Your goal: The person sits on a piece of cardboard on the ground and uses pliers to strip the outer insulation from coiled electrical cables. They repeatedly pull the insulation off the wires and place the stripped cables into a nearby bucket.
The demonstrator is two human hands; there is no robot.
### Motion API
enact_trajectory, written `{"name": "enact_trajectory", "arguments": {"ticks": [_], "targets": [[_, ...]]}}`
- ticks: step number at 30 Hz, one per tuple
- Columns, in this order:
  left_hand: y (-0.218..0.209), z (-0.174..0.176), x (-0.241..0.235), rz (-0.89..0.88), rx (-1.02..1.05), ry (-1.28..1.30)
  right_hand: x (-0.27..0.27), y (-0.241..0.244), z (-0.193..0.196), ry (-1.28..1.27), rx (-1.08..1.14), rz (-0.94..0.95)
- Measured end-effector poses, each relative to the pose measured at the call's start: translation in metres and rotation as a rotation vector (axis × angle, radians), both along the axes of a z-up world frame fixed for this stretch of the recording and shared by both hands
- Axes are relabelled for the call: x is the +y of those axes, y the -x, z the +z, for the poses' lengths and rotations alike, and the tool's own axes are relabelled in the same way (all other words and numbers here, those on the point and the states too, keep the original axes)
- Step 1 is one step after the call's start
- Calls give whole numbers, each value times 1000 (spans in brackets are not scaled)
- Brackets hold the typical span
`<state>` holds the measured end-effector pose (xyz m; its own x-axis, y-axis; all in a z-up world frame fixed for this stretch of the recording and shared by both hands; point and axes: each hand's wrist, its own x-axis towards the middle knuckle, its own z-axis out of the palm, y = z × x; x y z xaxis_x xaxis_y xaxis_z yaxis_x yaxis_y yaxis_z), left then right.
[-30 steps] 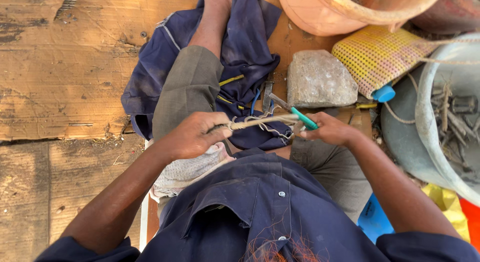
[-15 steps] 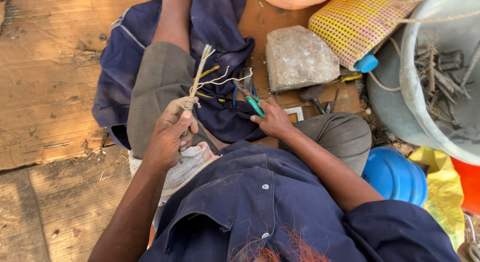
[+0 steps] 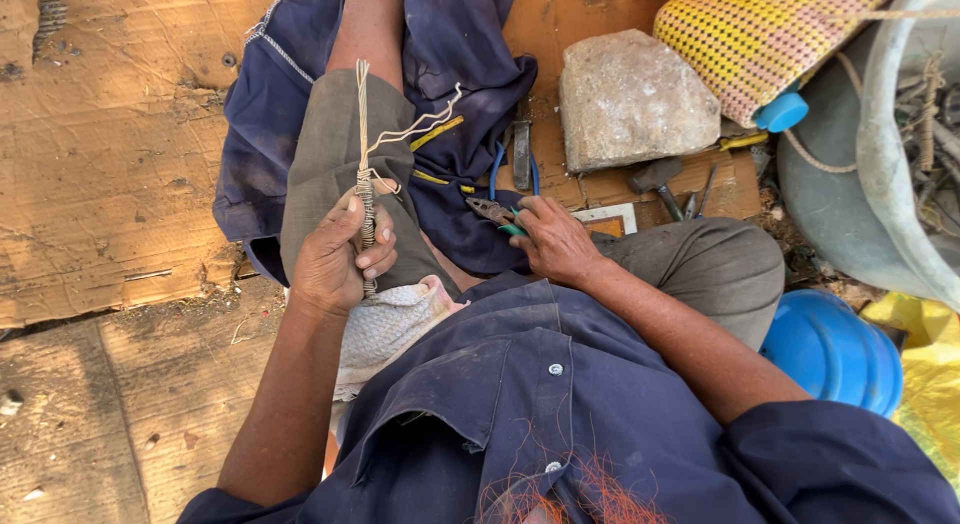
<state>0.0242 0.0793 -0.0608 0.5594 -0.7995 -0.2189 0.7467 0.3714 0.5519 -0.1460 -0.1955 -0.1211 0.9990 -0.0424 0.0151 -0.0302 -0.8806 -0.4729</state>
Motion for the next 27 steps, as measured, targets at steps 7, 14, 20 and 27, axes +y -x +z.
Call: {"name": "enact_trajectory", "arguments": {"ticks": [7,14,20,27], "targets": [[1,-10,-3,-22,36,131,16,-91,-27,-140,-152,19],[-2,-13,-10,-107,43,124,13,-165,-64,189,47,127],[-2,-20,-13,-149,67,107,17,-176,-69,259,-103,147],[1,-21,-15,-138,55,19,15,-202,-62,257,350,143]]}}
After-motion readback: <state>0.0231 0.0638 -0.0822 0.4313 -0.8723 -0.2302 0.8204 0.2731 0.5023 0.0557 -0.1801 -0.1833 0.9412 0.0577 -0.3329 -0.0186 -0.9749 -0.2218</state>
